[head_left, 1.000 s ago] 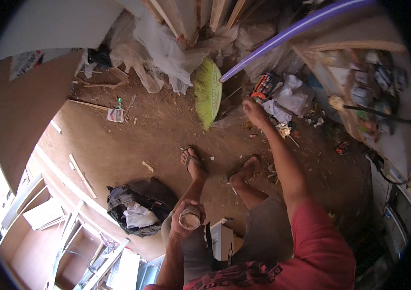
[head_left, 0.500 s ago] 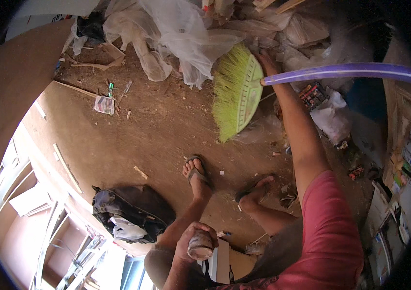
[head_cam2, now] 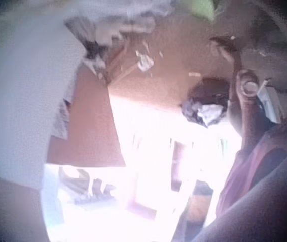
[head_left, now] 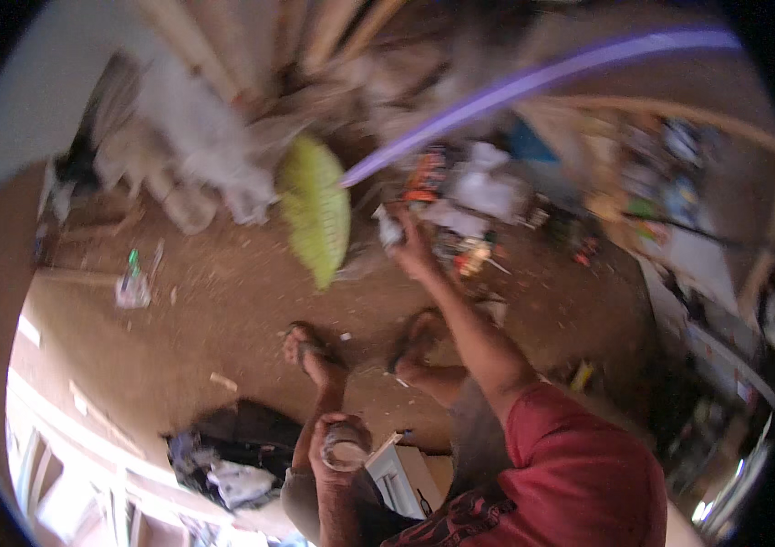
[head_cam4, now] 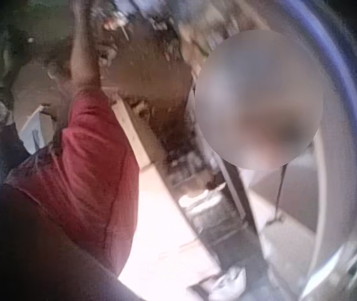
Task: The person mixes a dark liquid in a small metal can using a thin stick while standing at a workbench in a cluttered workshop.
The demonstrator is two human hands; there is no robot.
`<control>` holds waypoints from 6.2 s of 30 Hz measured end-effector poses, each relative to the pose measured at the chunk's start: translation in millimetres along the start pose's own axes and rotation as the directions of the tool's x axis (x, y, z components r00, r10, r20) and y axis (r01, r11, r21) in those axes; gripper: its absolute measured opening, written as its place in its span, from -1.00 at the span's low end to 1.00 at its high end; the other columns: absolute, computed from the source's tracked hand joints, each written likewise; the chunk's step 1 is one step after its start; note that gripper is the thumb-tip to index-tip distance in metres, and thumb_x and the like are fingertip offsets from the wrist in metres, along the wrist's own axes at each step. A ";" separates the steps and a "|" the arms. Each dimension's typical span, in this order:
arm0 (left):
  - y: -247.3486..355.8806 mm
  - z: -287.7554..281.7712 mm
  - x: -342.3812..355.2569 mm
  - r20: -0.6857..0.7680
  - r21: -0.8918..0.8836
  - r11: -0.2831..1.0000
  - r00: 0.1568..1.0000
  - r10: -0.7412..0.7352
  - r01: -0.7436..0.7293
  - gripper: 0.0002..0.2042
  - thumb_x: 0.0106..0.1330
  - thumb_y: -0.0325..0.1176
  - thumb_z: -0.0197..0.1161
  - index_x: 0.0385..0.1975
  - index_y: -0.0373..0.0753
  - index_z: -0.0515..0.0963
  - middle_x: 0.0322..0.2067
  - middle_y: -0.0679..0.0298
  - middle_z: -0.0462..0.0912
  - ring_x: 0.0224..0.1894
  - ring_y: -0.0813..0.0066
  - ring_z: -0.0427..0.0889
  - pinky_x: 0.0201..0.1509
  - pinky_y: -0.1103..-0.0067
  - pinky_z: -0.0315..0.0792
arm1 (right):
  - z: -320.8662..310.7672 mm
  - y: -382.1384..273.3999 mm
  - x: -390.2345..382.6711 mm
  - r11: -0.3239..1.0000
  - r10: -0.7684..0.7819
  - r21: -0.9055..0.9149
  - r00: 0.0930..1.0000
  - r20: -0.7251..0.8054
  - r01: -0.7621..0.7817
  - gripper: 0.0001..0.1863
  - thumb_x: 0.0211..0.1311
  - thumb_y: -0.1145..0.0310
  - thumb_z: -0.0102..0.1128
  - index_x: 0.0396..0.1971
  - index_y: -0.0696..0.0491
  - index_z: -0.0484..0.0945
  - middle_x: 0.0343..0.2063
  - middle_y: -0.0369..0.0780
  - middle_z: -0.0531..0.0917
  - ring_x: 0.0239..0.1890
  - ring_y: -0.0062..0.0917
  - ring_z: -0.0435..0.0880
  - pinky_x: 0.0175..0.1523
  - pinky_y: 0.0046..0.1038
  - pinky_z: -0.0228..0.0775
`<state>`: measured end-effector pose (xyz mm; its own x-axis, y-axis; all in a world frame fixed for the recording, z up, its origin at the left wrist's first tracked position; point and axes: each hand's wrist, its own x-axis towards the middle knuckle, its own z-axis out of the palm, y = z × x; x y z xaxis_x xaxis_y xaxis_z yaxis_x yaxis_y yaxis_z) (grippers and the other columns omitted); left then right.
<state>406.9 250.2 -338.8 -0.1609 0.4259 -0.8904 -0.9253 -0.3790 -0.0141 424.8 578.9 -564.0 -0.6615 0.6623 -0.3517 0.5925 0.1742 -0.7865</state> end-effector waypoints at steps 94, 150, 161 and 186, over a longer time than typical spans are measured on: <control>-182.0 418.6 -392.8 0.709 0.442 0.778 0.705 0.002 -0.446 -0.51 0.45 0.10 -0.16 0.09 -0.17 0.39 -0.02 0.25 0.55 0.01 0.36 0.56 0.03 0.34 0.52 | -546.2 -540.8 -412.9 0.471 -0.861 -0.274 0.505 0.063 0.838 -0.42 0.04 0.26 0.31 0.09 0.13 0.42 -0.07 -0.10 0.49 0.04 -0.19 0.45 0.17 -0.25 0.29; 169.6 204.1 -485.1 0.334 -0.312 0.618 0.525 0.783 -0.722 -0.53 0.44 0.17 -0.20 -0.07 -0.12 0.41 -0.33 0.26 0.58 -0.36 0.44 0.61 -0.37 0.54 0.54 | -158.4 -767.4 -413.4 0.058 -0.978 0.328 -0.013 0.208 0.943 -0.69 -0.15 0.60 0.36 -0.29 0.10 0.64 -0.25 -0.22 0.61 -0.20 -0.37 0.51 -0.09 -0.32 0.42; 216.1 148.8 -491.4 0.183 -0.566 0.256 0.183 0.966 -0.784 -0.52 0.44 0.09 -0.13 -0.01 -0.22 0.48 -0.19 0.06 0.56 -0.28 0.23 0.57 -0.38 0.49 0.55 | -118.3 -781.4 -350.8 0.477 -0.867 0.622 0.214 0.450 0.621 -0.67 0.12 0.67 0.18 -0.07 0.18 0.49 -0.21 -0.13 0.56 -0.17 -0.46 0.55 -0.07 -0.49 0.40; 534.8 -17.0 -594.3 -0.031 -0.647 0.155 0.229 0.973 -0.747 -0.49 0.39 0.19 -0.14 -0.03 -0.13 0.46 -0.24 0.16 0.58 -0.26 0.31 0.58 -0.30 0.50 0.55 | 255.3 -1003.5 -430.5 0.406 -0.826 0.685 -0.077 0.558 0.606 -0.62 0.06 0.58 0.29 -0.07 0.09 0.51 -0.26 -0.13 0.60 -0.26 -0.35 0.65 -0.23 -0.43 0.49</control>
<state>13.5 -219.6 175.0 -0.9264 -0.2966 -0.2318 0.1987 -0.9083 0.3681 -2.3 -67.0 247.1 -0.6948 -0.6018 0.3938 -0.4750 -0.0271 -0.8796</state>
